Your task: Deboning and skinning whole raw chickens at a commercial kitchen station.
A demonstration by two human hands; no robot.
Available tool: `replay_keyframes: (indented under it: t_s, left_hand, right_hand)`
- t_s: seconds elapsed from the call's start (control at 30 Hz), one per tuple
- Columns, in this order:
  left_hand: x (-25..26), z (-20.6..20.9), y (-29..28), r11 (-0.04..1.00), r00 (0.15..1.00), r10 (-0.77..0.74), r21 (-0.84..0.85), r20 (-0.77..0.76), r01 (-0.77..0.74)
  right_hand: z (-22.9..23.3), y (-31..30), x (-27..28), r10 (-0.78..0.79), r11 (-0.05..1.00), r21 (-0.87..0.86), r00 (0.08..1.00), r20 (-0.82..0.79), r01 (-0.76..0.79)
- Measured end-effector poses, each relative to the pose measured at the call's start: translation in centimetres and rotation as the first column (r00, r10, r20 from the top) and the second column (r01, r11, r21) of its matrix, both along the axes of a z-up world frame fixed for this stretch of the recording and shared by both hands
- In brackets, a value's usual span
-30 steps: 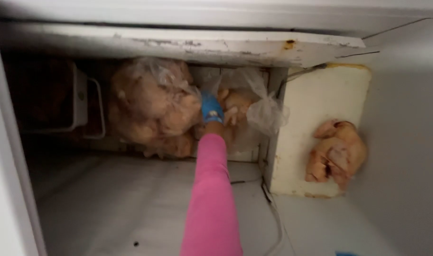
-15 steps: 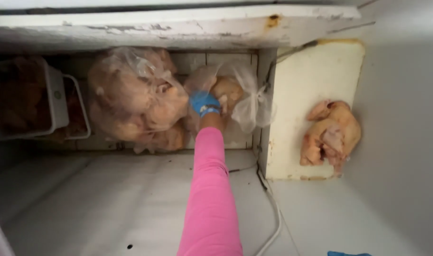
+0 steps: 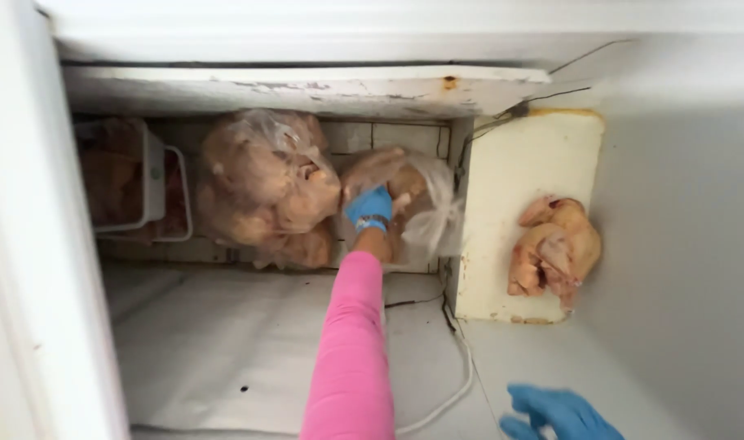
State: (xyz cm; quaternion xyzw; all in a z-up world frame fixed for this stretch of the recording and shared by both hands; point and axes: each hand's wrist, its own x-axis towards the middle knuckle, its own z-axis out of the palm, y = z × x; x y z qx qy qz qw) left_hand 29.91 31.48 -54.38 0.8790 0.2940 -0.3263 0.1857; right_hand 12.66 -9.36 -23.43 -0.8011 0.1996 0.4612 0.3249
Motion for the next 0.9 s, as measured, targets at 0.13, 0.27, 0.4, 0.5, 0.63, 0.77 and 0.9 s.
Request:
replay_keyframes:
  t_s: [0.13,0.27,0.4,0.5,0.63,0.77,0.9]
  left_hand:
    - [-4.0,-3.5,-1.7,0.961,0.927,-0.267,0.15,0.263,0.234]
    - [-6.9,-8.3,-2.4,0.986,0.965,-0.138,-0.06,0.224,0.155]
    - [-7.4,6.9,-4.6,0.874,0.94,0.325,-0.411,0.104,-0.257]
    - [-9.7,10.9,-5.1,0.872,0.936,0.273,-0.468,0.224,-0.142]
    - [-12.8,18.1,-5.3,0.385,0.63,0.775,-0.764,-0.037,-0.517]
    - [-16.6,21.8,-5.0,-0.164,0.109,0.958,-0.817,-0.266,-0.553]
    - [-21.2,26.1,-7.5,-0.066,0.108,0.987,-0.917,-0.117,-0.394]
  right_hand:
    - [6.2,7.9,7.2,0.38,0.909,-0.091,0.722,0.578,-0.406]
    - [6.3,8.2,9.4,0.487,0.83,-0.156,0.56,0.67,-0.536]
    - [5.2,7.1,10.1,0.533,0.813,-0.112,0.653,0.539,-0.571]
    - [5.1,6.8,10.2,0.444,0.839,-0.054,0.625,0.642,-0.541]
    - [5.3,6.9,9.7,0.476,0.828,0.003,0.707,0.524,-0.561]
    - [4.5,8.5,8.6,0.235,0.751,0.408,0.787,0.57,-0.52]
    - [-0.2,11.3,9.2,0.398,0.705,0.375,0.774,0.493,-0.602]
